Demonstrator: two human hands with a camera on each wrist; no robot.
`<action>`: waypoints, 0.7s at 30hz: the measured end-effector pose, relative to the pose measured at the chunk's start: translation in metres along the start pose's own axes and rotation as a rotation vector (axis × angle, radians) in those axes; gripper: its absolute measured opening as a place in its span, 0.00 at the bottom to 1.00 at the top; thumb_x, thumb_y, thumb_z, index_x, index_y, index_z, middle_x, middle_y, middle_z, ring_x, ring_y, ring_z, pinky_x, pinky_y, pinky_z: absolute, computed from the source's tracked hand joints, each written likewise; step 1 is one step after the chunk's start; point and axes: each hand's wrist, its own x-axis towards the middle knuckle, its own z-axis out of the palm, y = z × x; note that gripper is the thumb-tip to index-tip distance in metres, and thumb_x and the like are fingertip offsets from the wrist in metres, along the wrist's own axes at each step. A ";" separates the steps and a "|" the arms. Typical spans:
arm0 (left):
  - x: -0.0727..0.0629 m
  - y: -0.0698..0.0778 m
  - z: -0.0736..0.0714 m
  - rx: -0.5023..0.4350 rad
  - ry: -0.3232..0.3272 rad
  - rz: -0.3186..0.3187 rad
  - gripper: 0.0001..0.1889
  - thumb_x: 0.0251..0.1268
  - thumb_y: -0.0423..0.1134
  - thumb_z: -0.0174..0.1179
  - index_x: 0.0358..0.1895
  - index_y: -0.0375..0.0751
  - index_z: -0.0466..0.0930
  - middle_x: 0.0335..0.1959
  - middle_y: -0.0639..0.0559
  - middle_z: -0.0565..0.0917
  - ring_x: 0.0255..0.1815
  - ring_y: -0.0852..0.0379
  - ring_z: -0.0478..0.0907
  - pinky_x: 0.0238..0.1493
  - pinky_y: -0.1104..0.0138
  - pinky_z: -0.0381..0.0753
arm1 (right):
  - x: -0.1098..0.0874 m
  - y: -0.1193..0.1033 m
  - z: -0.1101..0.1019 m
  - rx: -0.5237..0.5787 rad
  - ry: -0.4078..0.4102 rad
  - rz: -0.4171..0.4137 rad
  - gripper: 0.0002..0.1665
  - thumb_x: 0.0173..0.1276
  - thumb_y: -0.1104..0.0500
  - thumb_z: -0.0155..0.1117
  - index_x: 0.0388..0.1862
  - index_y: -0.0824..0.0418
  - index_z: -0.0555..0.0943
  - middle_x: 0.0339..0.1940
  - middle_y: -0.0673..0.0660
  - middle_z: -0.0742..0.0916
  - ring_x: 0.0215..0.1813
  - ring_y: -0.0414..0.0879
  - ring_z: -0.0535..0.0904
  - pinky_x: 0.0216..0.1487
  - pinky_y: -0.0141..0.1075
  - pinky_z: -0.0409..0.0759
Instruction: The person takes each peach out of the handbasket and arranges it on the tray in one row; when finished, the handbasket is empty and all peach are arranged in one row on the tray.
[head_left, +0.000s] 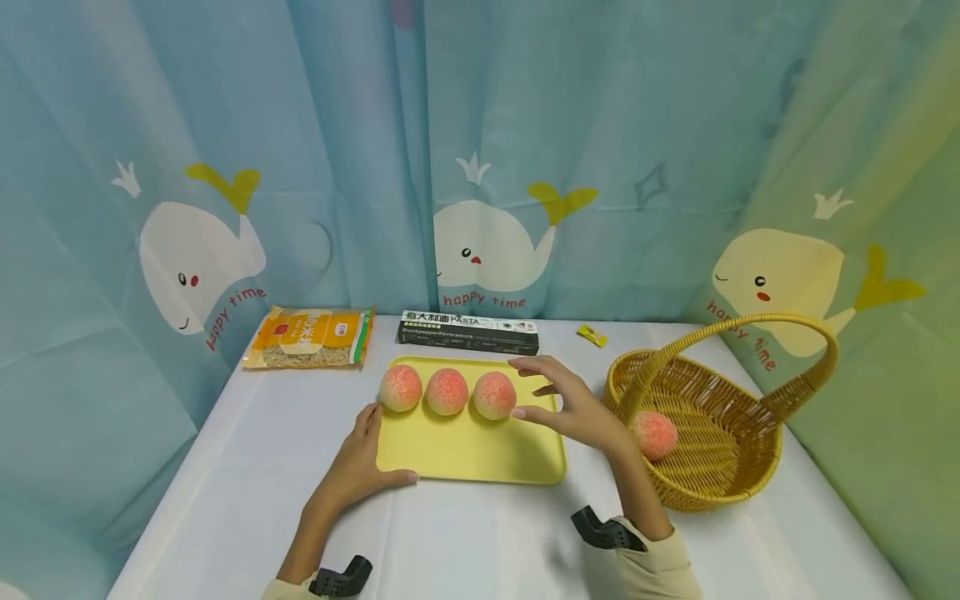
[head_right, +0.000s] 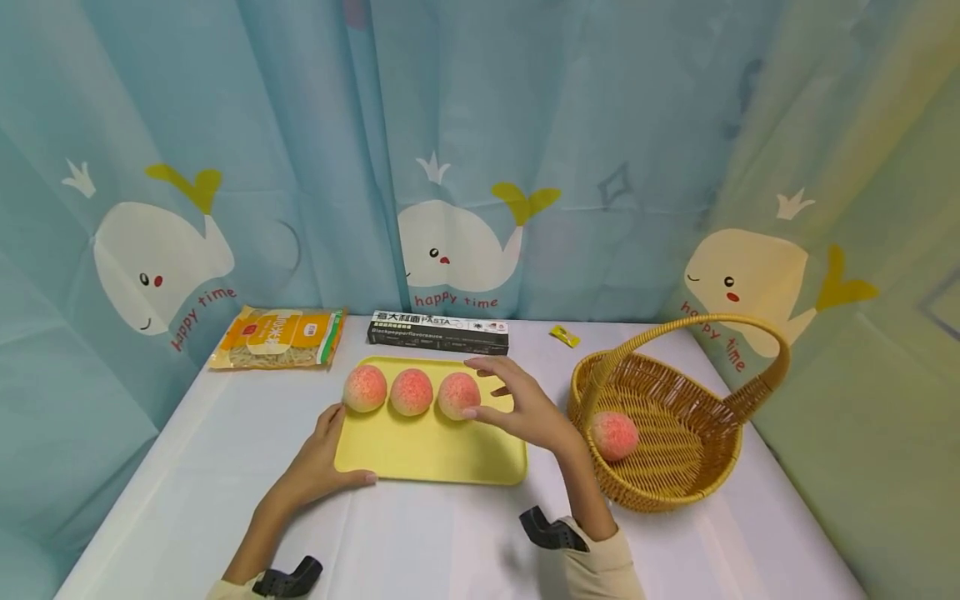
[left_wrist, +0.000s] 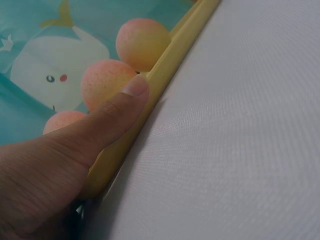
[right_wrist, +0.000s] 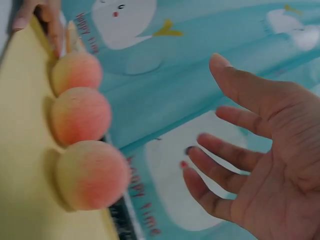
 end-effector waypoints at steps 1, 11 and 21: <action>0.000 0.000 0.000 -0.001 -0.001 -0.001 0.70 0.39 0.67 0.73 0.78 0.34 0.39 0.78 0.35 0.45 0.75 0.31 0.53 0.69 0.40 0.61 | -0.002 -0.004 -0.004 0.005 -0.009 -0.009 0.36 0.63 0.59 0.71 0.69 0.52 0.70 0.65 0.54 0.77 0.63 0.54 0.75 0.54 0.50 0.80; -0.001 -0.001 0.001 0.005 -0.003 -0.008 0.71 0.39 0.68 0.73 0.79 0.34 0.39 0.78 0.36 0.45 0.75 0.31 0.54 0.69 0.40 0.61 | -0.034 -0.029 -0.042 0.029 -0.123 -0.068 0.29 0.66 0.65 0.66 0.65 0.55 0.73 0.58 0.54 0.82 0.58 0.50 0.79 0.54 0.39 0.81; 0.000 -0.001 0.001 0.006 -0.002 0.003 0.71 0.39 0.67 0.73 0.78 0.34 0.39 0.78 0.36 0.45 0.75 0.31 0.55 0.69 0.41 0.62 | -0.083 -0.025 -0.076 0.040 -0.215 -0.031 0.28 0.67 0.68 0.63 0.65 0.58 0.73 0.58 0.53 0.82 0.57 0.42 0.80 0.54 0.33 0.80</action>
